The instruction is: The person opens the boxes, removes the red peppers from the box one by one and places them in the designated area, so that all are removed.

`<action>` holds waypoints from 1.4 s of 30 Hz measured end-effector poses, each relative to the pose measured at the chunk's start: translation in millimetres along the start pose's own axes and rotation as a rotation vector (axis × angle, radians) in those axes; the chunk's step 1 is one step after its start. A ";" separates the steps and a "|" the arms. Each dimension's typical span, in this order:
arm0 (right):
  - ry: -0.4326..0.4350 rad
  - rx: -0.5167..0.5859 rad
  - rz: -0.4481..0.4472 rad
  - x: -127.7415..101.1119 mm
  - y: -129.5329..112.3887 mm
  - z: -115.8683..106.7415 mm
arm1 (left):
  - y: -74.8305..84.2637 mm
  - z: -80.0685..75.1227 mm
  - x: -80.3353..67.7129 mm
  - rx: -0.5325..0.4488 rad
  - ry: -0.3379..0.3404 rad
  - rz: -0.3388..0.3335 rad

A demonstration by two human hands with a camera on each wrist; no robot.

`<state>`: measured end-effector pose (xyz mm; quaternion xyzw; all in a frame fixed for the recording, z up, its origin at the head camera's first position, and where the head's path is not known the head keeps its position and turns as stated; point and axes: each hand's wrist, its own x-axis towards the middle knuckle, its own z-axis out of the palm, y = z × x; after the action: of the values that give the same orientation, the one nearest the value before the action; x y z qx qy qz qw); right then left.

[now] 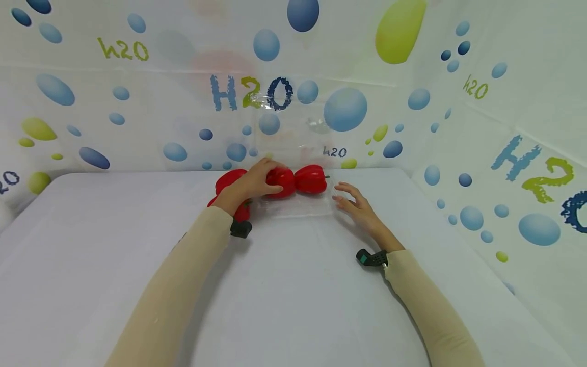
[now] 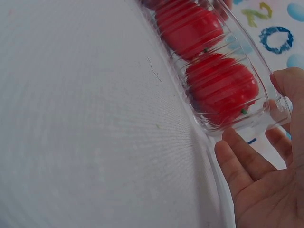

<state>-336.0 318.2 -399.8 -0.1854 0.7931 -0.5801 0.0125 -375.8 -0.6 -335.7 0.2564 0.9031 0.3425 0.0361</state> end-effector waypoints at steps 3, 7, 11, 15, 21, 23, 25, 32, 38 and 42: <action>-0.001 0.007 -0.001 0.2 -0.7 1.0 | -3.0 -1.3 1.6 0.007 -0.008 -0.019; -0.001 0.006 -0.001 0.2 -1.5 1.8 | -6.7 -3.1 3.9 0.024 -0.021 -0.033; 0.005 0.003 0.000 0.0 -1.1 1.9 | -6.2 -3.3 6.7 0.032 -0.036 -0.049; 0.003 0.014 -0.003 0.1 -1.0 2.4 | -4.8 -1.7 10.2 0.037 -0.050 -0.064; -0.011 0.034 0.014 -1.7 -8.7 5.5 | -2.3 -0.6 10.1 0.037 -0.062 -0.114; -0.014 0.033 0.018 -4.0 -15.8 6.8 | -1.7 -0.9 9.3 0.039 -0.060 -0.123; -0.017 0.029 0.019 -6.1 -22.0 8.4 | -1.4 -1.1 8.7 0.038 -0.054 -0.127; -0.005 0.011 0.011 -3.9 -11.9 6.9 | -3.3 0.7 9.7 0.042 -0.054 -0.135; 0.000 -0.002 -0.016 -1.7 -0.6 2.8 | -4.5 2.1 10.3 0.021 -0.052 -0.125; -0.001 -0.009 -0.019 -2.0 -0.1 0.7 | -3.2 1.4 10.3 0.017 -0.050 -0.121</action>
<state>-333.9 318.1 -400.4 -0.1930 0.7939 -0.5766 0.0066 -385.8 3.3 -337.6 0.2102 0.9187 0.3253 0.0770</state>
